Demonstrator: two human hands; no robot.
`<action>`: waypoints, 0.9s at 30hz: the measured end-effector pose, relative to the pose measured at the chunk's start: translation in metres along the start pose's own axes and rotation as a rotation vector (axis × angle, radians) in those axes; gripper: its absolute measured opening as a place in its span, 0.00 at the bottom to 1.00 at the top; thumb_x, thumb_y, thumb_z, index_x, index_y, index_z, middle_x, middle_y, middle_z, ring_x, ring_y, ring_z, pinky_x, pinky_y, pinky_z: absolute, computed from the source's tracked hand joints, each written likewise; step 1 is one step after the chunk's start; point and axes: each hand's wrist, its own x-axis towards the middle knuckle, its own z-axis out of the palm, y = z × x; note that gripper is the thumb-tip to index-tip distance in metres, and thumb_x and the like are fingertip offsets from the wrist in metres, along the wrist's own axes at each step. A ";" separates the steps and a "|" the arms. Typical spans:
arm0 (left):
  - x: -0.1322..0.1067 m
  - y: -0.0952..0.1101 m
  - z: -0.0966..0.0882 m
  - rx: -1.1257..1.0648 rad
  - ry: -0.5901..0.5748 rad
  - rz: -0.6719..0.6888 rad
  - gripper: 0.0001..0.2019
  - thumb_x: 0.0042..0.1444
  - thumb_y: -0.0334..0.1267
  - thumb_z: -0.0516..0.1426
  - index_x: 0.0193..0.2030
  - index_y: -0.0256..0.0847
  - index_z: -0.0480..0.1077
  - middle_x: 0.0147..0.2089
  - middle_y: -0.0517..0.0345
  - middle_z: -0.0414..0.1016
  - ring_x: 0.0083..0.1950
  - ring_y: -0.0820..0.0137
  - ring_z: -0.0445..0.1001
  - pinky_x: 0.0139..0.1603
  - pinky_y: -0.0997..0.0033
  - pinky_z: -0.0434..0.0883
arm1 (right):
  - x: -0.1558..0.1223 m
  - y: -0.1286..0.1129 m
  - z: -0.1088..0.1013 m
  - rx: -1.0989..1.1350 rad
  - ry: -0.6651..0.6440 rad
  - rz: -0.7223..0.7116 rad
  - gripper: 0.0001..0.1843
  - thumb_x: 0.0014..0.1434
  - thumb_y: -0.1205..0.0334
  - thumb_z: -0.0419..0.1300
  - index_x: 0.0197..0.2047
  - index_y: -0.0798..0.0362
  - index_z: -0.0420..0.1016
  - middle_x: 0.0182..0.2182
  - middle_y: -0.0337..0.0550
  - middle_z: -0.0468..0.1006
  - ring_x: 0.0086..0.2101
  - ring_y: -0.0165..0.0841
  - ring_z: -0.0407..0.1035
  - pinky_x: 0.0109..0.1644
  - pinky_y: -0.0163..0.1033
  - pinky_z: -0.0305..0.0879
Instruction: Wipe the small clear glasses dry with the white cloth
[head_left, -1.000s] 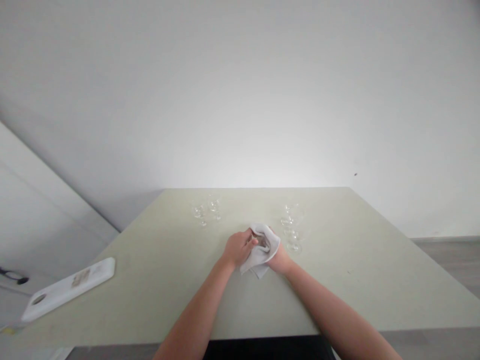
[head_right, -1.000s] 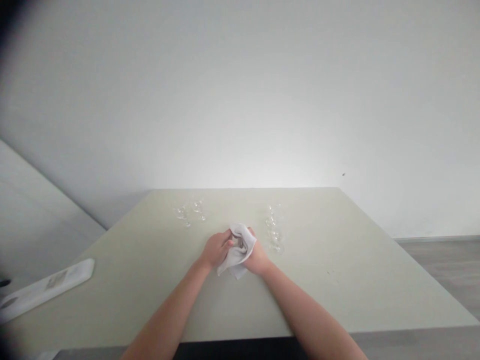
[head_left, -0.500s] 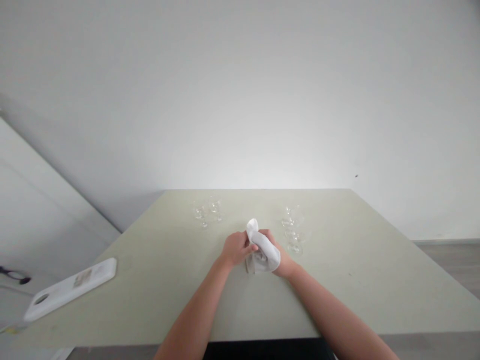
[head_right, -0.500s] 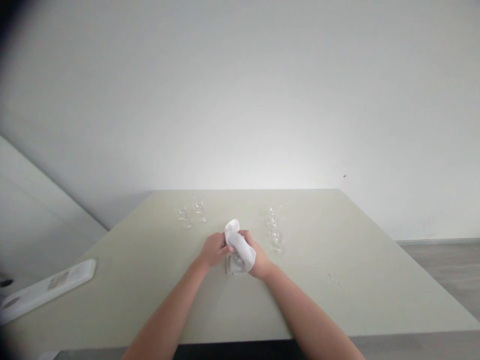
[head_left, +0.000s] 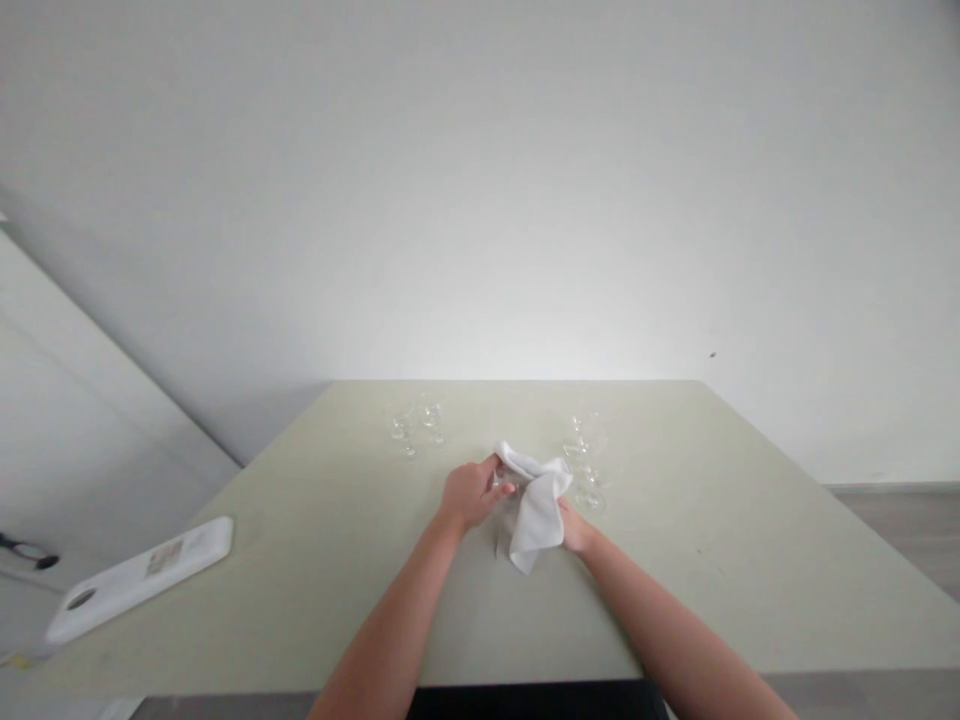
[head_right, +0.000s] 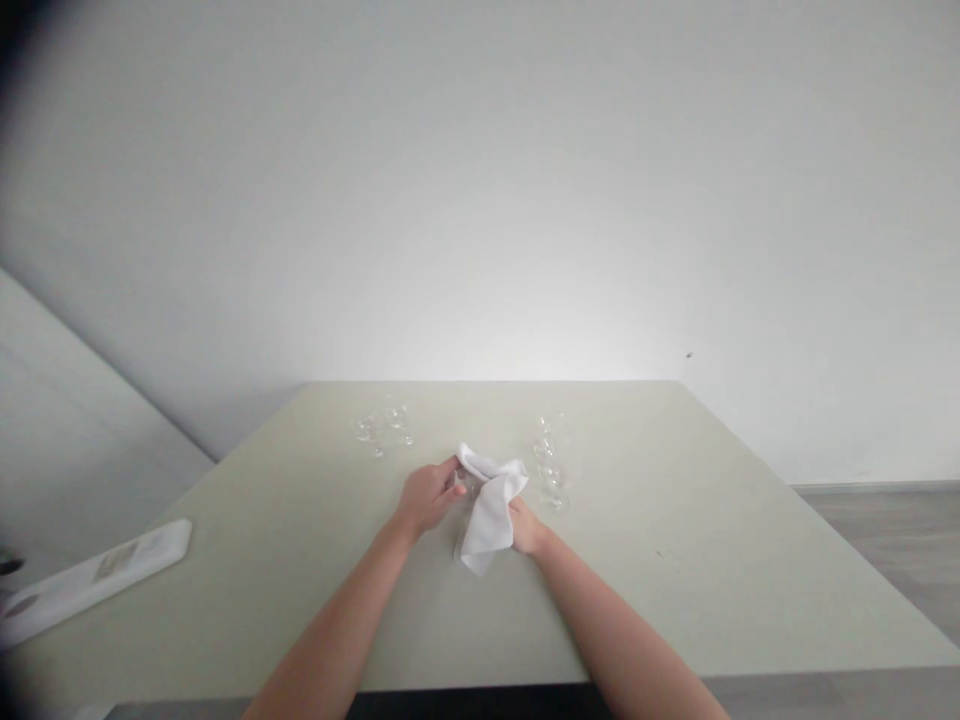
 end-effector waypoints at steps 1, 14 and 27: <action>0.000 0.000 0.000 -0.009 0.003 0.002 0.41 0.52 0.76 0.33 0.40 0.41 0.68 0.22 0.60 0.69 0.25 0.65 0.71 0.26 0.71 0.55 | 0.001 -0.001 0.002 0.020 -0.005 -0.001 0.30 0.59 0.34 0.51 0.39 0.52 0.77 0.31 0.48 0.79 0.35 0.43 0.74 0.40 0.48 0.74; -0.001 0.009 0.006 -0.051 -0.041 0.169 0.38 0.52 0.76 0.36 0.35 0.43 0.66 0.20 0.62 0.67 0.23 0.68 0.70 0.26 0.72 0.56 | 0.015 -0.023 0.000 0.124 -0.052 -0.139 0.22 0.53 0.47 0.65 0.46 0.52 0.74 0.35 0.42 0.77 0.37 0.36 0.72 0.46 0.42 0.71; -0.002 0.011 0.002 0.139 -0.028 0.216 0.37 0.53 0.75 0.39 0.39 0.42 0.69 0.23 0.56 0.72 0.26 0.64 0.74 0.28 0.71 0.61 | 0.014 -0.015 0.004 -0.124 -0.091 -0.244 0.19 0.61 0.44 0.56 0.34 0.51 0.77 0.33 0.45 0.77 0.38 0.40 0.72 0.51 0.49 0.70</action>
